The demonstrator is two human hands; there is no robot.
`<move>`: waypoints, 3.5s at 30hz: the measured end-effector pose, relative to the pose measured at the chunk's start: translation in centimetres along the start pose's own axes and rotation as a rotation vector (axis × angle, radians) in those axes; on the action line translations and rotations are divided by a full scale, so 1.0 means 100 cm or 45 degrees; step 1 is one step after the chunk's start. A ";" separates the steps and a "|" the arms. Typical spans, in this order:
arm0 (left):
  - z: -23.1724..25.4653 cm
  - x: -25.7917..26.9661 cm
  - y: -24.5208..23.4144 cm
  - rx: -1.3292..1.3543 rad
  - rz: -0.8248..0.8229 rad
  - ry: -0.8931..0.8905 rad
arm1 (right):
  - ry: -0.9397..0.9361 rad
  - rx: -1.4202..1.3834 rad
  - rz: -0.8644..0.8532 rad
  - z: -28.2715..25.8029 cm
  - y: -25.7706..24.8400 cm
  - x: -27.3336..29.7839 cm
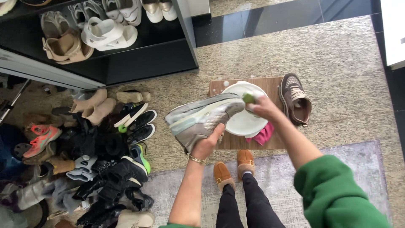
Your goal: The person cleans a pair of sneakers and a pair of slippers using a sponge, soapy water, and a cloth before placing them into a shoe cabinet.
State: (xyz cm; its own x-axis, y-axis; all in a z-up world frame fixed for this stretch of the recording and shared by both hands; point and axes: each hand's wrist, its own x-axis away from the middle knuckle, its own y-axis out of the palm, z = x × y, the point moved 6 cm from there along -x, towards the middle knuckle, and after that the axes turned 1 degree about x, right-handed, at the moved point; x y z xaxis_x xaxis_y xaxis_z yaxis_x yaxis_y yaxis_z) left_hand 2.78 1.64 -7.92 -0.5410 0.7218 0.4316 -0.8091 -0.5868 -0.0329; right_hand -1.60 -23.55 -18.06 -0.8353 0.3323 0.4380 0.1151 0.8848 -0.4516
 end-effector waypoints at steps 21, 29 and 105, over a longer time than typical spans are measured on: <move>-0.067 -0.015 -0.011 1.273 0.724 -0.091 | -0.186 0.895 0.087 0.122 0.104 -0.113; -0.130 -0.036 0.008 1.493 0.487 -0.070 | -0.354 -0.239 0.173 0.041 0.032 -0.064; -0.027 0.001 0.024 1.717 0.579 -0.083 | -0.107 -0.959 0.154 -0.070 -0.024 0.040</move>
State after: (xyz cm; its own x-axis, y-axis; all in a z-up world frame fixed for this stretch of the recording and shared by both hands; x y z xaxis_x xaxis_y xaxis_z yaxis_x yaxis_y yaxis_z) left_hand 0.18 1.31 -10.42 -0.6489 0.3829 0.6575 0.2834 -0.6804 0.6759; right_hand -1.48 -22.01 -9.77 -0.8282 0.4415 0.3453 0.5183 0.8378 0.1720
